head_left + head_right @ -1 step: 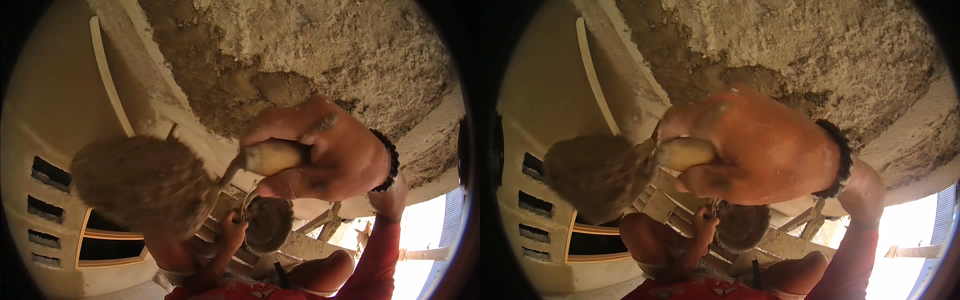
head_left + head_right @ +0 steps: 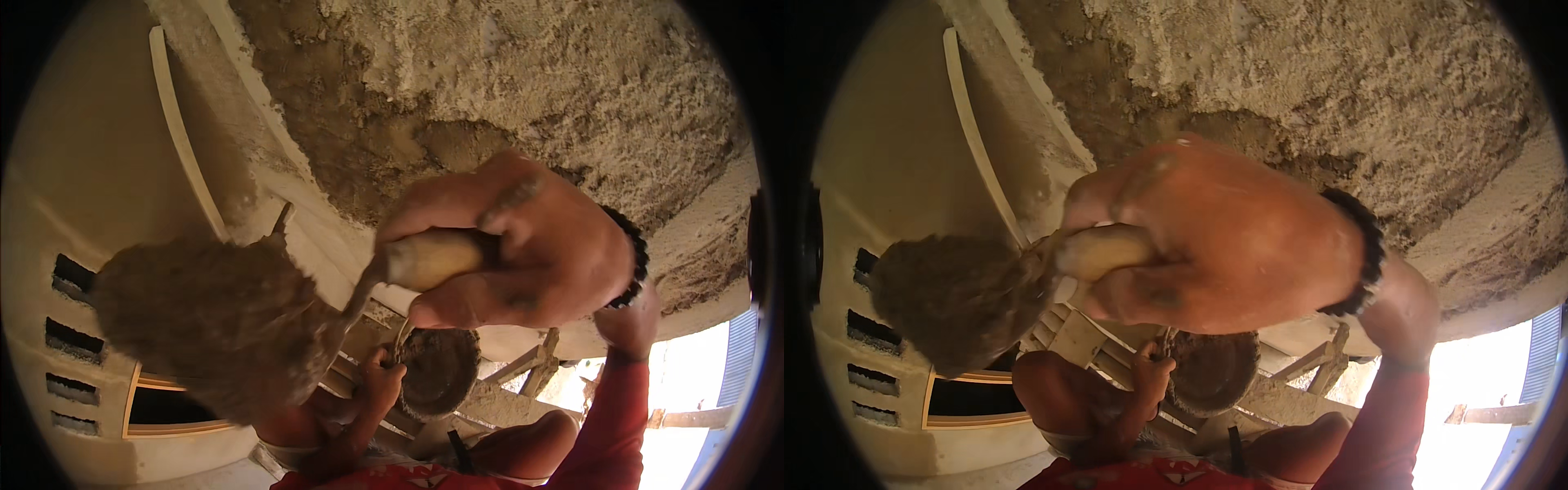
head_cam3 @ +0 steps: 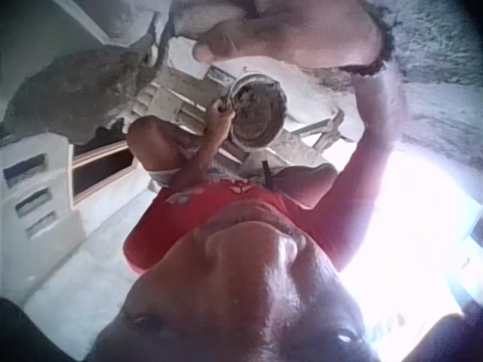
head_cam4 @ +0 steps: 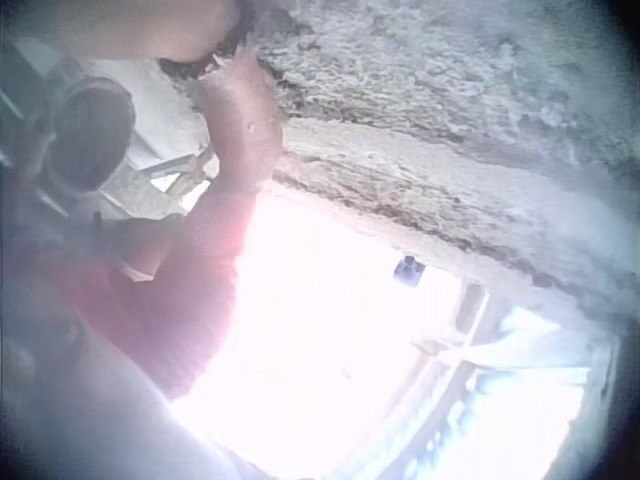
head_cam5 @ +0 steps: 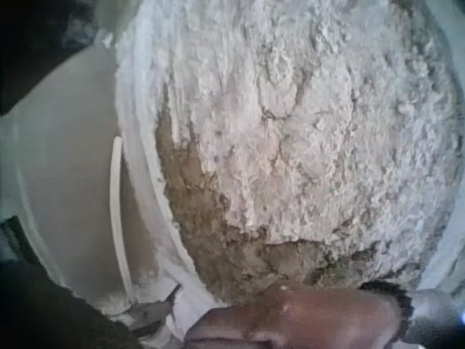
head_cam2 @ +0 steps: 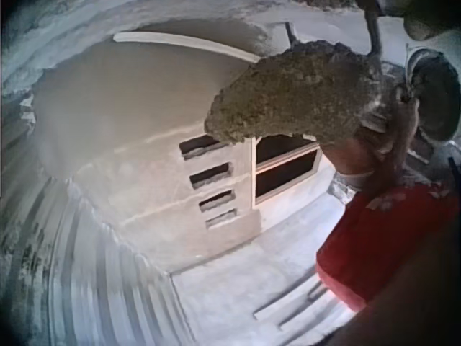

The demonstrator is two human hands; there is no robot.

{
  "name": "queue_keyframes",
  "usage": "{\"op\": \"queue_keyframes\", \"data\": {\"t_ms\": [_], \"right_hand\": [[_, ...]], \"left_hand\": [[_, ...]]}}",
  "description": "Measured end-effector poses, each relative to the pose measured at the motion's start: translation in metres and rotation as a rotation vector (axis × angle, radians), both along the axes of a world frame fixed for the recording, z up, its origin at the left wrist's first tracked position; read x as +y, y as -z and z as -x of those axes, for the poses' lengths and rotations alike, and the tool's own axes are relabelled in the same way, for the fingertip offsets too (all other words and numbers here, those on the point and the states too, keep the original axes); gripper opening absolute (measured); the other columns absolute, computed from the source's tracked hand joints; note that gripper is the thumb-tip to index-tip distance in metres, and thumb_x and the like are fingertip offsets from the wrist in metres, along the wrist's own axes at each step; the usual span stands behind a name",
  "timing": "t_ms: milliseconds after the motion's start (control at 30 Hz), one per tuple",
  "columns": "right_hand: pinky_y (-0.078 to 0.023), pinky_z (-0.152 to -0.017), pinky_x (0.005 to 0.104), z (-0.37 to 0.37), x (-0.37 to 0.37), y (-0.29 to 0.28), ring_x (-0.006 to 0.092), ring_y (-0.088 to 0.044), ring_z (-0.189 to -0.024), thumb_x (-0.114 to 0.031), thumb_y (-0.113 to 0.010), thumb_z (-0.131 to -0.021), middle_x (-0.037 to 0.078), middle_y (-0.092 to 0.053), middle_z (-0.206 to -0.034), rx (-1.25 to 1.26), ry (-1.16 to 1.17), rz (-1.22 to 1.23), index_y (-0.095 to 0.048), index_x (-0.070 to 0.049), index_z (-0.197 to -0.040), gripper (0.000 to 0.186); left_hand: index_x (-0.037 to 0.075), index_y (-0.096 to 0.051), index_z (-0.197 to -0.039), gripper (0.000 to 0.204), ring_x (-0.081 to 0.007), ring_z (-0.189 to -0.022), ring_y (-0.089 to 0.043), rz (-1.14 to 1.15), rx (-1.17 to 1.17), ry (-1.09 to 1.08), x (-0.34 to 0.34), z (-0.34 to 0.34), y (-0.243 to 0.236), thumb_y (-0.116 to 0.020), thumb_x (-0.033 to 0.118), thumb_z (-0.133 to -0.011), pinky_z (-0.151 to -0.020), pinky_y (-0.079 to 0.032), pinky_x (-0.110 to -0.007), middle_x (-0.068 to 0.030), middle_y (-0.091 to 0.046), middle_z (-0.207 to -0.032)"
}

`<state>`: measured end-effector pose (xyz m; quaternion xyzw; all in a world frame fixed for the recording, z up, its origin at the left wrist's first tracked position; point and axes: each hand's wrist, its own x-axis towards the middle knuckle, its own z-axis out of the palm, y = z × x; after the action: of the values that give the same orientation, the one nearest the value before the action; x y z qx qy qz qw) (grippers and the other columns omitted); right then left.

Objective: The person uses a trowel to scoop cement from a bucket and apply it to a wall.

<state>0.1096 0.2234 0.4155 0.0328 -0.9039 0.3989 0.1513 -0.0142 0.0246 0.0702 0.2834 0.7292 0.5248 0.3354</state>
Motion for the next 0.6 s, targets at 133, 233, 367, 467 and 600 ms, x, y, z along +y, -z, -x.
{"op": "queue_keyframes", "data": {"t_ms": [133, 233, 367, 467, 600], "right_hand": [[-0.057, -0.061, 0.0306, 0.05, 0.043, 0.046, 0.0192, -0.066, -0.073, -0.024, -0.067, -0.088, 0.014, -0.069, -0.091, -0.256, 0.155, 0.419, -0.06, -0.001, -0.122, 0.041], [-0.056, -0.068, 0.034, 0.019, 0.122, 0.052, 0.0217, -0.061, -0.089, -0.022, -0.048, -0.097, 0.013, -0.062, -0.102, -0.219, 0.833, -0.023, -0.059, -0.003, -0.112, 0.027], [-0.043, -0.043, 0.0175, -0.074, 0.119, 0.001, 0.0059, -0.051, -0.055, -0.026, -0.051, -0.098, 0.003, -0.06, -0.077, 0.309, 1.017, -0.229, -0.054, -0.006, -0.13, 0.038], [-0.041, -0.04, 0.0171, -0.095, 0.102, 0.051, 0.0041, -0.048, -0.052, -0.017, -0.052, -0.098, 0.002, -0.058, -0.071, 0.174, 0.855, -0.009, -0.053, -0.003, -0.129, 0.034], [-0.052, -0.053, 0.0252, -0.133, 0.035, 0.152, 0.0123, -0.056, -0.059, -0.015, -0.053, -0.095, 0.011, -0.063, -0.092, -0.397, 0.698, 0.015, -0.062, -0.005, -0.111, 0.022]], "left_hand": [[-0.002, -0.059, -0.081, 0.019, -0.016, -0.071, -0.054, -0.008, 0.042, -0.028, -0.011, 0.013, 0.032, -0.062, 0.003, -0.063, -0.065, -0.044, -0.034, -0.0091, -0.059, -0.075], [-0.002, -0.06, -0.081, 0.016, -0.0098, -0.065, -0.049, -0.008, 0.13, -0.02, 0.0, 0.007, 0.032, -0.061, 0.002, -0.065, -0.058, -0.041, -0.03, -0.0019, -0.055, -0.069], [-0.002, -0.061, -0.082, 0.014, -0.0066, -0.062, -0.047, -0.042, 0.063, 0.007, 0.008, 0.011, 0.032, -0.06, 0.001, -0.067, -0.055, -0.039, -0.027, 0.0022, -0.053, -0.066], [-0.002, -0.058, -0.077, 0.015, -0.0142, -0.061, -0.048, 0.084, 0.1, 0.01, 0.004, 0.013, 0.033, -0.062, 0.001, -0.063, -0.057, -0.041, -0.033, -0.007, -0.054, -0.064], [-0.003, -0.058, -0.076, 0.014, -0.0141, -0.062, -0.048, 0.0, 0.065, 0.01, 0.013, 0.001, 0.039, -0.061, -0.001, -0.062, -0.059, -0.042, -0.032, -0.0061, -0.052, -0.064]]}}
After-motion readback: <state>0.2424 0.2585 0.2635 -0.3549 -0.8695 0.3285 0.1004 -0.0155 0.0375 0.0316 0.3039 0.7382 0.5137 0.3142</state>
